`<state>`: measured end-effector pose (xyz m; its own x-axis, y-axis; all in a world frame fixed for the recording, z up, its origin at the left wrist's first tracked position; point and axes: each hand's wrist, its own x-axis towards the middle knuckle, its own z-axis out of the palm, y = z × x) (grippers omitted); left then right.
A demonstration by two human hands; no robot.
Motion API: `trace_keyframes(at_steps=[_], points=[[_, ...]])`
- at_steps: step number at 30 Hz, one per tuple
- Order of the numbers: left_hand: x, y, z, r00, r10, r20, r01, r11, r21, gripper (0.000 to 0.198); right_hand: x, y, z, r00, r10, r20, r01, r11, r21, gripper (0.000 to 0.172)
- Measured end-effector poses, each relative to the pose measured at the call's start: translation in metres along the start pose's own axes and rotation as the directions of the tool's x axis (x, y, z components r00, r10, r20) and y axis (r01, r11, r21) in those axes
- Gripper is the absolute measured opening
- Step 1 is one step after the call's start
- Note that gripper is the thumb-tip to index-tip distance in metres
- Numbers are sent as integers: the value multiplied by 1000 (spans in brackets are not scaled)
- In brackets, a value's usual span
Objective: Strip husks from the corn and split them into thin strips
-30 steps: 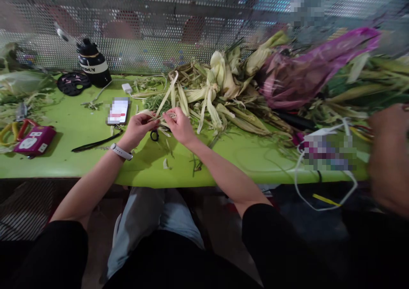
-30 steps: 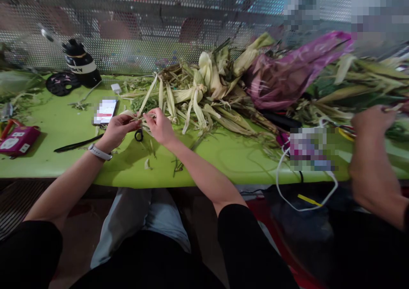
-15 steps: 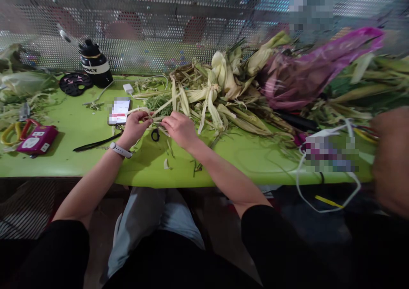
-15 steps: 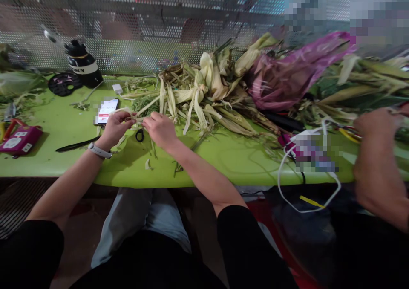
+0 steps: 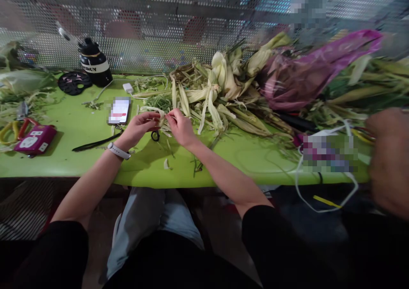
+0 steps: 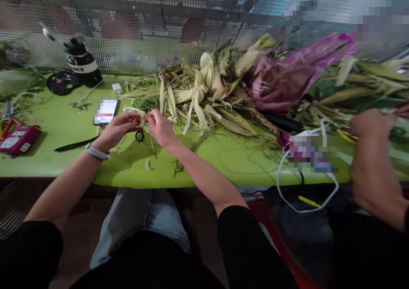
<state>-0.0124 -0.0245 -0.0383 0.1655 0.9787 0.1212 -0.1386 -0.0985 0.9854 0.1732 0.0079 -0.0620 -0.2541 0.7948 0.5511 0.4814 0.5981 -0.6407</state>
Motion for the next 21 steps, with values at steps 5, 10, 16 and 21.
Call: trace_keyframes(at_steps=[5,10,16,21], points=[[-3,6,5,994,-91,-65,82,988,-128,29,-1,-6,-1,997,57,-53,-48,987,153,46],[-3,3,7,982,-186,-40,182,980,-79,26,-2,-10,0,997,57,-56,-45,980,192,47],[-4,3,8,974,-224,-18,223,973,-61,33,-2,-8,2,996,56,-66,-42,980,196,49],[-2,-1,8,996,-84,-15,81,990,-119,26,-1,-6,3,996,56,-70,-42,981,187,49]])
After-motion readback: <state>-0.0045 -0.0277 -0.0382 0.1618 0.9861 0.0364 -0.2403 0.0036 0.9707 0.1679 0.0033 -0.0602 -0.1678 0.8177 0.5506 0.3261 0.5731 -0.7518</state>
